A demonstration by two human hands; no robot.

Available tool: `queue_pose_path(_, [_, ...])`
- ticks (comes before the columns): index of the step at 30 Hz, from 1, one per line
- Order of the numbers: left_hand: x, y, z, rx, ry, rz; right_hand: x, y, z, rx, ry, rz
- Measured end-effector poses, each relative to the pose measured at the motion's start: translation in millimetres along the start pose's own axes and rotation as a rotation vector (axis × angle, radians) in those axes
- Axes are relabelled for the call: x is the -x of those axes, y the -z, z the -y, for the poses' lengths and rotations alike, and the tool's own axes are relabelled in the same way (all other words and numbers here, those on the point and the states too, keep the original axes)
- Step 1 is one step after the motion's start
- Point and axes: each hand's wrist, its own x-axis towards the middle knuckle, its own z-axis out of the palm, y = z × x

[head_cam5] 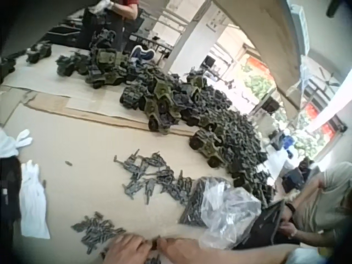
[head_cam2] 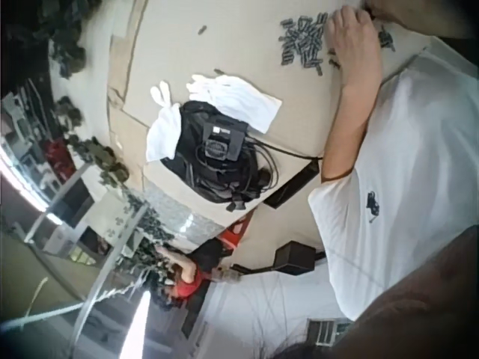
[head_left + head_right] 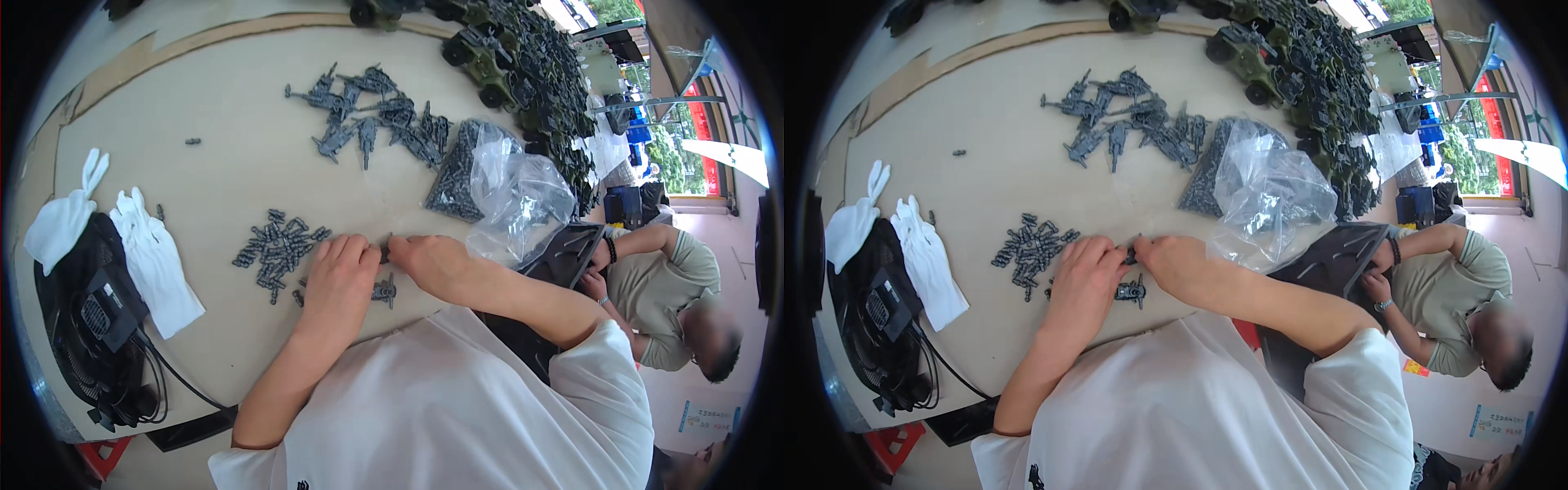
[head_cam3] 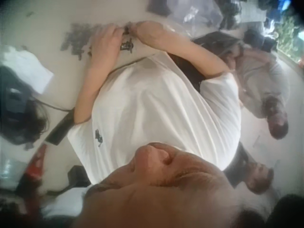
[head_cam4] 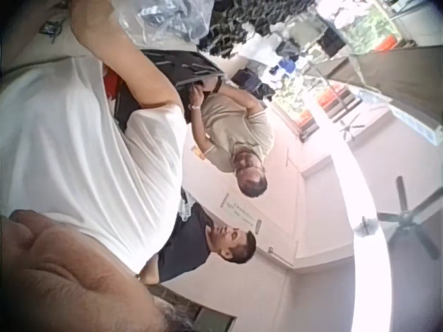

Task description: The person assembles small green toy vehicles by hand. They pick up individual grey plastic components from a table, attach them to the vehicle bodies, and place the completed units into a black crate. The process involves repetitive handling of small parts and vehicle bodies.

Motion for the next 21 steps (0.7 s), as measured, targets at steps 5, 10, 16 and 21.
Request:
queue_pose_path(5, [25.8, 17.9, -8.6, -0.073, 0.033, 0.002, -8.8, 37.5, 3.9, -0.133, 0.115, -0.056])
queue_pose_path(10, [37.6, 47.5, -6.4, -0.092, 0.099, -0.087, -37.8, 15.9, 12.4, -0.435, 0.416, -0.391])
queue_pose_path(16, [-16.3, 75.6, 9.5, -0.061, 0.1, -0.176, -40.6, -6.0, 7.4, -0.44, 0.415, -0.487])
queue_pose_path(21, [-104.3, 41.3, 31.2, -0.249, 0.064, -0.127, -7.6, 7.2, -13.1, -0.824, 0.218, -0.509])
